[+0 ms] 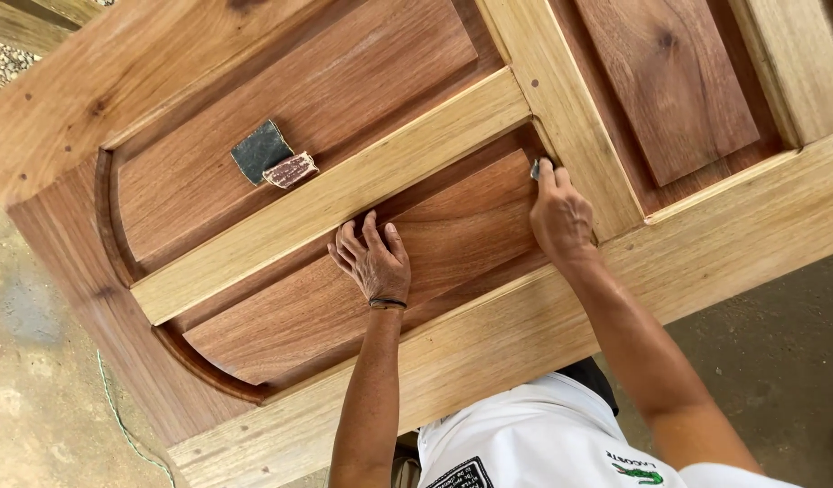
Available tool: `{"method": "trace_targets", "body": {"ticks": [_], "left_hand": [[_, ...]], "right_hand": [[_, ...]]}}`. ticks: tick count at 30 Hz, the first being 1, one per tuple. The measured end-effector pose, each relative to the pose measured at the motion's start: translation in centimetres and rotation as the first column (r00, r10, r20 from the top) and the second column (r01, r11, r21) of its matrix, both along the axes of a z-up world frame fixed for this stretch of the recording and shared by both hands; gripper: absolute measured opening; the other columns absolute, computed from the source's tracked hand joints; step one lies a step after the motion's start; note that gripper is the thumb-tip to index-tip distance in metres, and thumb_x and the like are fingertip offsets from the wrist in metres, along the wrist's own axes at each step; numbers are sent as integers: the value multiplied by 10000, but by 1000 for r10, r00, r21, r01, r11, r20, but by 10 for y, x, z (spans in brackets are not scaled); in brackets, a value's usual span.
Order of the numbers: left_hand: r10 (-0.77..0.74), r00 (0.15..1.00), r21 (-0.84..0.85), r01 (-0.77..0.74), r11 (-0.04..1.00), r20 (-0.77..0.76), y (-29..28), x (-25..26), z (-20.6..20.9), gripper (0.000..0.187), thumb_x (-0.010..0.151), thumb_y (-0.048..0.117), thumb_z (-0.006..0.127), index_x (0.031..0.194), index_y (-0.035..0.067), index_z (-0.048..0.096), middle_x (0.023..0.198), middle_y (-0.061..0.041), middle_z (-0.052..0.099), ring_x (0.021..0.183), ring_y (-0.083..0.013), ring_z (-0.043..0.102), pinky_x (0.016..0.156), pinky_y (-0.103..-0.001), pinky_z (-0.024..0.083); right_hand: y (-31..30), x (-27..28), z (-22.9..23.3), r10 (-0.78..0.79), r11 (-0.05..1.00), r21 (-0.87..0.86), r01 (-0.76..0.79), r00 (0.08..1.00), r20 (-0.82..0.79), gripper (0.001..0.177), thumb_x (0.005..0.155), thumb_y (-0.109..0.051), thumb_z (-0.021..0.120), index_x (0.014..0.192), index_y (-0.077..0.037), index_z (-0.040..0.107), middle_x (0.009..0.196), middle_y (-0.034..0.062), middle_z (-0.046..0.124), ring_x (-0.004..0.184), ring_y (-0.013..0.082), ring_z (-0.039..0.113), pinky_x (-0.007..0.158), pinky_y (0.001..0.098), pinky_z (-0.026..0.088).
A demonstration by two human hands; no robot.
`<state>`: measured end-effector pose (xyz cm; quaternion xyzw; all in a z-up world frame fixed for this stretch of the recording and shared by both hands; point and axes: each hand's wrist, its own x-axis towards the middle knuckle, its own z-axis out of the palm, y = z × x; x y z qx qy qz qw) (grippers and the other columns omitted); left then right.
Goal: The person sands a wooden headboard using a sanding block. They smooth the surface of the wood, focusing on the edges and curved sections of the furniture piece.
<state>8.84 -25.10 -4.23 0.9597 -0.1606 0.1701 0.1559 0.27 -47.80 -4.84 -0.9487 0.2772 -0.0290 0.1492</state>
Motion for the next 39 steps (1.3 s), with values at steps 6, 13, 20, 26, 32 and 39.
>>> {"method": "trace_targets", "body": {"ticks": [6,13,20,26,32,39], "left_hand": [[4,999,-18,-4,1000,-37,1,0,1,257,837,288,457,1056,154,473,1046,-99,344,1069,-305,349,921,-506,214],[3,999,7,-3,1000,33,-1,0,3,254,831,297,452,1045,166,494,1024,-94,363,1046,-279,371,921,-480,245],[12,999,16,-13,1000,52,1,-1,-4,261,819,309,462,1037,170,494,1023,-85,370,1045,-270,378,923,-469,242],[14,1000,1,-14,1000,19,-3,0,4,264,806,281,480,1045,169,484,1013,-99,383,1020,-288,386,895,-479,263],[4,1000,11,-4,1000,30,-2,0,3,248,811,283,482,1017,146,497,1007,-104,374,1032,-293,375,919,-475,238],[-5,999,-2,6,1000,46,-1,-1,2,239,832,282,458,1024,144,494,1008,-102,363,1029,-292,379,921,-474,242]], "right_hand": [[-13,35,-24,-45,999,-27,46,997,55,413,723,-45,367,1126,-4,443,837,143,480,574,404,568,497,497,475],[-3,10,-15,-107,993,49,110,992,-63,465,714,-69,343,1177,-67,393,858,111,459,600,391,578,548,491,485],[-16,50,-33,-76,995,63,77,997,-20,421,723,-83,341,1138,-43,400,855,104,474,622,374,590,551,480,491],[-9,-43,-33,3,996,-89,-16,990,-143,417,734,-102,391,1145,-107,459,801,59,453,521,313,589,455,426,491],[-11,-16,-49,30,974,-228,-9,996,86,405,723,-76,437,1126,-115,455,835,105,474,474,366,563,428,451,487],[-15,11,-29,59,992,-113,-59,998,-1,381,733,-78,401,1108,-42,457,820,94,469,540,371,584,463,453,495]]}}
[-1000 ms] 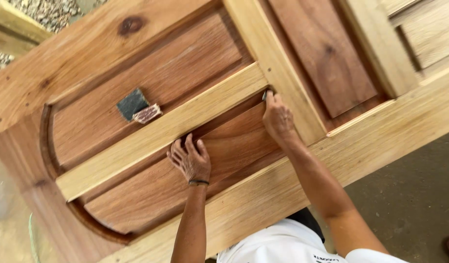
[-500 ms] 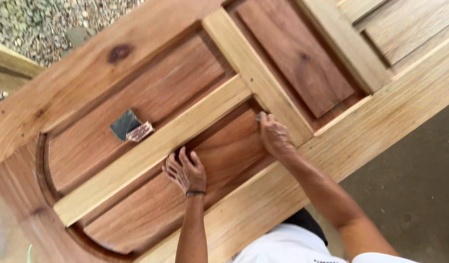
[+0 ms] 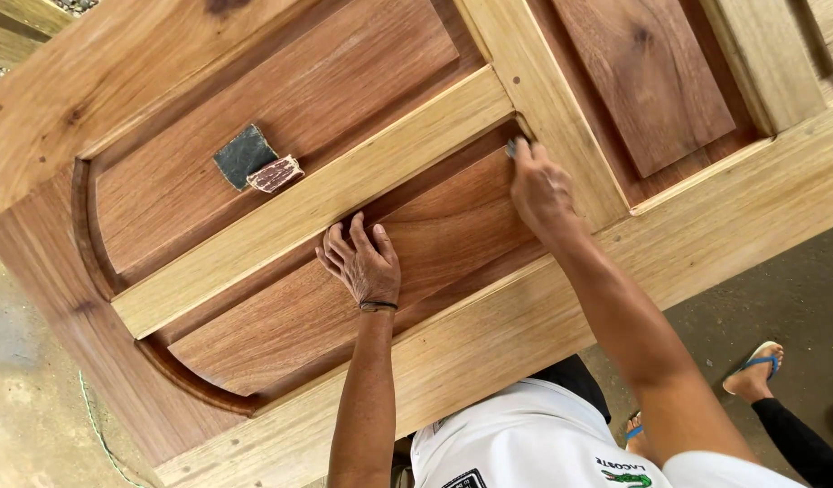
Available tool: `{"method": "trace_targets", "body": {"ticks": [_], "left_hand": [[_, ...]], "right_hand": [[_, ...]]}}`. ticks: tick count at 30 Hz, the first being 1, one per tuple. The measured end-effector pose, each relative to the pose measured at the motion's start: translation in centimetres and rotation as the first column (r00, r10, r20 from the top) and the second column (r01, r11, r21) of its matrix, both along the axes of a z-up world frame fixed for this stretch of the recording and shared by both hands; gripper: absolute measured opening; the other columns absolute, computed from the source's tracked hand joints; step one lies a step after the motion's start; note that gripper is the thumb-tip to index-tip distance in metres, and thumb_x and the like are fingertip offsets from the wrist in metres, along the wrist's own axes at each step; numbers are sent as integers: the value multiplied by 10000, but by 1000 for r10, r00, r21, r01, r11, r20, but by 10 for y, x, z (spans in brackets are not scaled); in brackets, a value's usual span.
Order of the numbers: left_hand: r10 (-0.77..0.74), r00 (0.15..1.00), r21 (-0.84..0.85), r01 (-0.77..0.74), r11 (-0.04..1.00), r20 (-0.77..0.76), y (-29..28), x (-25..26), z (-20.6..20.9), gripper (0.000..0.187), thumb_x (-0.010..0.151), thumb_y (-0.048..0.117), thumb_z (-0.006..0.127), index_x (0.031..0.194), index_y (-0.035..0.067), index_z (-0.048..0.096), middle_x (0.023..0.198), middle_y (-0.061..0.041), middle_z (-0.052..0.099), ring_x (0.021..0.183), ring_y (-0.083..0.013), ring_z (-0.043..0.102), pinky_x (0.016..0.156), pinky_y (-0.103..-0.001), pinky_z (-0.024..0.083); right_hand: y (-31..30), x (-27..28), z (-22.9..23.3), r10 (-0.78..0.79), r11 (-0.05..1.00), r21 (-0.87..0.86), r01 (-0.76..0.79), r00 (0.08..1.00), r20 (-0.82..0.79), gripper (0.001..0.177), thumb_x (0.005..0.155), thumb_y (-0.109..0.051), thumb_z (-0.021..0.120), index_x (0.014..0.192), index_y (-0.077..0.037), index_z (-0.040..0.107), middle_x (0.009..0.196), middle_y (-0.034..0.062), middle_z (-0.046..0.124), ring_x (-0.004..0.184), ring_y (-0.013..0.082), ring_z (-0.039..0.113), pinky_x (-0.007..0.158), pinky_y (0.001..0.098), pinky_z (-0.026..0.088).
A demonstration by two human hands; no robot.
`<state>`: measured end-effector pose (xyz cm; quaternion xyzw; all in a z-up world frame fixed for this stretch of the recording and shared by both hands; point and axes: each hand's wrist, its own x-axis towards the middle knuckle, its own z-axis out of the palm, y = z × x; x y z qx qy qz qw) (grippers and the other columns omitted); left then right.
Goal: The person sands a wooden headboard using a sanding block. They smooth the surface of the wood, focusing on the edges and curved sections of the furniture piece.
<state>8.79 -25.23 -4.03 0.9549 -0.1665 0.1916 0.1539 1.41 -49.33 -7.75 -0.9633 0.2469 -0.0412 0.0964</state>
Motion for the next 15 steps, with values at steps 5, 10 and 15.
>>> {"method": "trace_targets", "body": {"ticks": [5,10,15], "left_hand": [[-6,1000,-12,6,1000,-8,1,2,2,246,814,266,489,1018,129,501,998,-109,365,1043,-296,377,926,-488,234],[-15,1000,-2,15,1000,14,1,2,0,236,831,274,460,1013,131,506,997,-108,369,1029,-287,376,920,-480,237],[-20,1000,-2,20,1000,4,2,0,-3,252,836,277,456,1041,136,493,1016,-104,368,1038,-282,365,913,-480,238]], "right_hand": [[9,-45,-16,-63,998,-9,63,998,-9,420,720,-69,412,1138,-55,447,792,118,461,523,384,569,475,467,483],[-9,26,-3,8,999,33,-10,998,56,264,719,-40,398,968,-68,481,736,102,463,541,376,570,458,447,478],[1,-20,25,12,997,77,-2,992,-125,310,745,-65,381,1039,-112,468,762,96,479,593,361,584,502,451,479]]}}
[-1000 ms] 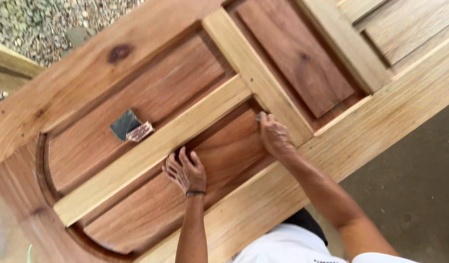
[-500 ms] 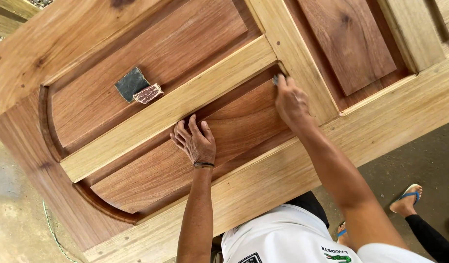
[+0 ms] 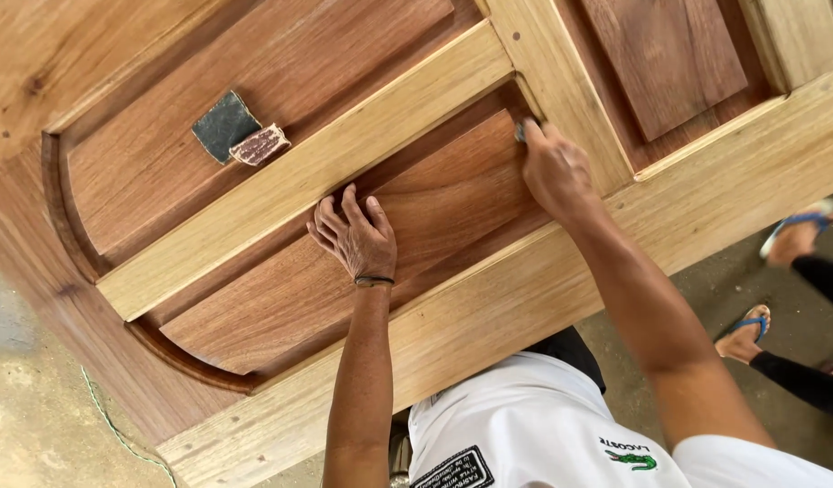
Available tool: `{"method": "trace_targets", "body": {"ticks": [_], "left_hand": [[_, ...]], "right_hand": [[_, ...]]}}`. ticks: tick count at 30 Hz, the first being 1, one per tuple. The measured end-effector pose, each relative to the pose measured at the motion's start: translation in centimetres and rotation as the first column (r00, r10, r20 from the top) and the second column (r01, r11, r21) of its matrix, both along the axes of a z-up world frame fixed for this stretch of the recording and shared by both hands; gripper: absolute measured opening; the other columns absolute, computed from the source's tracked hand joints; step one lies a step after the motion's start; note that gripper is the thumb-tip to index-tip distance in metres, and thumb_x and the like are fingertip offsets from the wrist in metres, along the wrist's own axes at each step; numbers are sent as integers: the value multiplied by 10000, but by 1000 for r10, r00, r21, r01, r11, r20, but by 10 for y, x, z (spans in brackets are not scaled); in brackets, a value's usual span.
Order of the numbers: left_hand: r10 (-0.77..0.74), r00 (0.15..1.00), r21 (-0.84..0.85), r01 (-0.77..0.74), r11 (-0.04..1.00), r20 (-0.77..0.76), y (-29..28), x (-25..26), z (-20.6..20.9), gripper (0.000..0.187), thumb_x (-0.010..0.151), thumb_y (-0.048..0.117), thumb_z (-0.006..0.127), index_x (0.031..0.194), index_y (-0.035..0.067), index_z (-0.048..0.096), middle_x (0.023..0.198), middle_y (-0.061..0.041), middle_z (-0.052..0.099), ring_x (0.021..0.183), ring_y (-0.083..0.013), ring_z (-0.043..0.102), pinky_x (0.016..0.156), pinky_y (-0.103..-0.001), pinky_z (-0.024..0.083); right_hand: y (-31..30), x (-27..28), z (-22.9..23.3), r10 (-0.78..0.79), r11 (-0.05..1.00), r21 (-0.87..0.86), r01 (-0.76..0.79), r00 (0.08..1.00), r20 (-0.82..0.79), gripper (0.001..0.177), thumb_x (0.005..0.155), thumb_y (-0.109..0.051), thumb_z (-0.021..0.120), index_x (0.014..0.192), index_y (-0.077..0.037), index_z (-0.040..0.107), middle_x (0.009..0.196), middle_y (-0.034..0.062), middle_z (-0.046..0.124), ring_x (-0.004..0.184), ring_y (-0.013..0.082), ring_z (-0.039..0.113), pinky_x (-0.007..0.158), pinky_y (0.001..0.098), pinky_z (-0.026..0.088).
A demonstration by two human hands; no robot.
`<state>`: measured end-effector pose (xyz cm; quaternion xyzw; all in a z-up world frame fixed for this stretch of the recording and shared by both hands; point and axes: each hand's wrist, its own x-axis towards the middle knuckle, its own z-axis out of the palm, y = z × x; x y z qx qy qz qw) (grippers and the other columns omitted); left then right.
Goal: The person sands a wooden headboard using a sanding block. They smooth the surface of the wood, focusing on the edges and curved sections of the furniture piece.
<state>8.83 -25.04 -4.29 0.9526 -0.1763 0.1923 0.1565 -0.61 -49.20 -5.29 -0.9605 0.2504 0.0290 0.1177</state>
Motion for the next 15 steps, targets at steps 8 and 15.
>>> {"method": "trace_targets", "body": {"ticks": [8,15], "left_hand": [[1,1000,-17,-1,1000,-25,1,1,3,245,822,272,471,1018,126,492,1007,-111,358,1037,-303,358,921,-492,220],[72,992,7,-72,997,-107,-6,-2,15,259,841,305,414,1001,135,525,1035,-124,413,1024,-294,404,915,-532,257]], "right_hand": [[12,-43,-11,-14,999,-48,16,999,40,374,748,-69,403,1110,-136,472,770,110,479,552,375,575,508,470,480],[-8,46,36,43,994,99,-50,996,72,145,810,98,381,759,-2,474,633,70,465,506,174,445,451,298,412]]}}
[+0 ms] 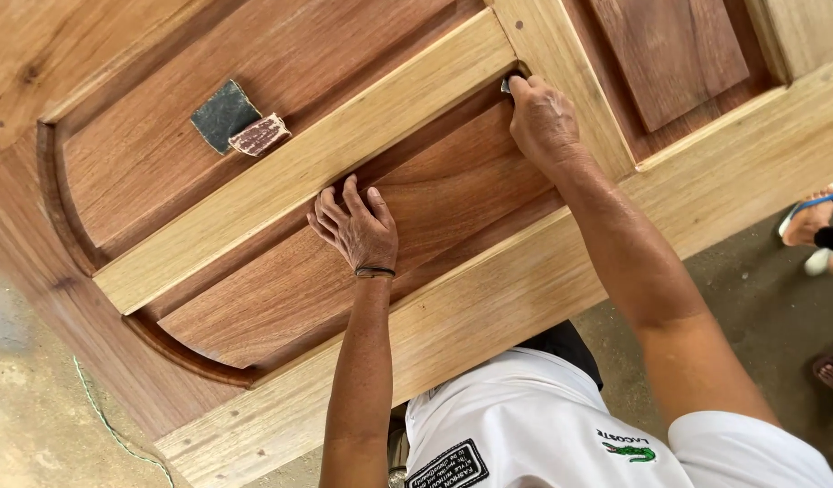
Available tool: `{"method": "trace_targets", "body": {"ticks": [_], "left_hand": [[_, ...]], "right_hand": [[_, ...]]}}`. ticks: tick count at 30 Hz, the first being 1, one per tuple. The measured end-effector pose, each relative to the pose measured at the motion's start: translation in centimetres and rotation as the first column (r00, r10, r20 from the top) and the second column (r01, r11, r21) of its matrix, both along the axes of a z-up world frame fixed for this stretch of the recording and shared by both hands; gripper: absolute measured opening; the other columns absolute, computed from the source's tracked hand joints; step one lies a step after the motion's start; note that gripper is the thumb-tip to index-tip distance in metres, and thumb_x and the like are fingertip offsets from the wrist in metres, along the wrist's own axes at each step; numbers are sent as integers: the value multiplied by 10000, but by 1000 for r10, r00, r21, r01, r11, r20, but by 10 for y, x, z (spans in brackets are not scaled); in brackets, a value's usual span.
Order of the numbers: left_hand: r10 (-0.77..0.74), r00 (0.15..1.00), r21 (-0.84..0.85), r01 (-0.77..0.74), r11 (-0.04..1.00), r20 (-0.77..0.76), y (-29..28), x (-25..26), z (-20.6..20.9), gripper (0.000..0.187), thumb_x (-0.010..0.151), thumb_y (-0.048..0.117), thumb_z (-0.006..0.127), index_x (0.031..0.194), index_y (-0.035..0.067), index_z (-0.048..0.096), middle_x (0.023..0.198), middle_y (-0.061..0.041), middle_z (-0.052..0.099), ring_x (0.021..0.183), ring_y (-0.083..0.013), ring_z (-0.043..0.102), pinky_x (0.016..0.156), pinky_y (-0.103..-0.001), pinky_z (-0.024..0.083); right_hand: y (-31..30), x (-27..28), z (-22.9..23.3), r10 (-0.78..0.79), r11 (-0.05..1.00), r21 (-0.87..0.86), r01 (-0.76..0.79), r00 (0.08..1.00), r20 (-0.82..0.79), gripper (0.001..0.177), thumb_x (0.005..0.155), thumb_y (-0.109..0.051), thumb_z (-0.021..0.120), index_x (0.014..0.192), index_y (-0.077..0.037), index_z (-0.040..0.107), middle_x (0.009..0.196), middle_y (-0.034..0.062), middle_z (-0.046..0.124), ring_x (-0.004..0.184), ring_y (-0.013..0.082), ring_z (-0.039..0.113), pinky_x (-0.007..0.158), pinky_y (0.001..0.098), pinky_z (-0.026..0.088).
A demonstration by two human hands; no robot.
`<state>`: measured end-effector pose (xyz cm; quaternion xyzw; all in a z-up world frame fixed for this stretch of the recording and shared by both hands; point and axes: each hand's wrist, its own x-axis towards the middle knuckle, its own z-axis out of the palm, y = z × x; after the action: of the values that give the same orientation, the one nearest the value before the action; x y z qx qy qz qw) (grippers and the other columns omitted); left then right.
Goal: The person sands a wooden headboard using a sanding block. They smooth the surface of the wood, focusing on the edges and curved sections of the furniture piece.
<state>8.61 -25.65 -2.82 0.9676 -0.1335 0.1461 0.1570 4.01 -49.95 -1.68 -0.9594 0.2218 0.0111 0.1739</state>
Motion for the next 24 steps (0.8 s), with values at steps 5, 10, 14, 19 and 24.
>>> {"method": "trace_targets", "body": {"ticks": [5,10,14,19,24], "left_hand": [[-58,994,-21,60,998,90,7,3,-15,252,840,286,444,1040,138,483,1026,-105,366,1042,-294,365,914,-491,224],[-58,994,-24,61,998,93,7,4,-16,253,829,284,464,1031,133,490,1020,-112,372,1040,-302,369,910,-494,235],[-58,993,-17,60,998,105,8,4,-18,255,827,287,465,1028,133,492,1014,-114,373,1044,-305,369,917,-495,227],[-59,993,-28,62,998,98,7,4,-14,245,832,277,461,1023,125,490,1015,-114,367,1043,-309,362,915,-495,232],[-49,995,-26,52,998,91,5,5,-13,250,825,277,470,1019,120,497,1014,-118,365,1046,-307,360,924,-494,224]], "right_hand": [[10,-90,-26,-66,997,-49,55,959,-275,287,760,-104,376,1023,-100,492,772,160,529,638,393,589,570,494,463],[14,-122,-53,-86,987,-151,54,974,-210,327,765,-121,395,1078,-100,491,749,120,505,570,361,581,524,460,482],[2,-84,-63,-30,988,-153,32,999,17,264,787,-105,410,1037,-89,494,749,122,488,560,372,570,500,461,481],[14,-110,-35,-42,986,-164,30,997,-72,312,770,-105,414,1069,-128,495,739,110,496,549,354,575,503,454,484],[8,-80,-56,-51,985,-163,57,998,43,335,761,-84,426,1091,-100,483,779,128,494,550,369,567,508,460,486]]}}
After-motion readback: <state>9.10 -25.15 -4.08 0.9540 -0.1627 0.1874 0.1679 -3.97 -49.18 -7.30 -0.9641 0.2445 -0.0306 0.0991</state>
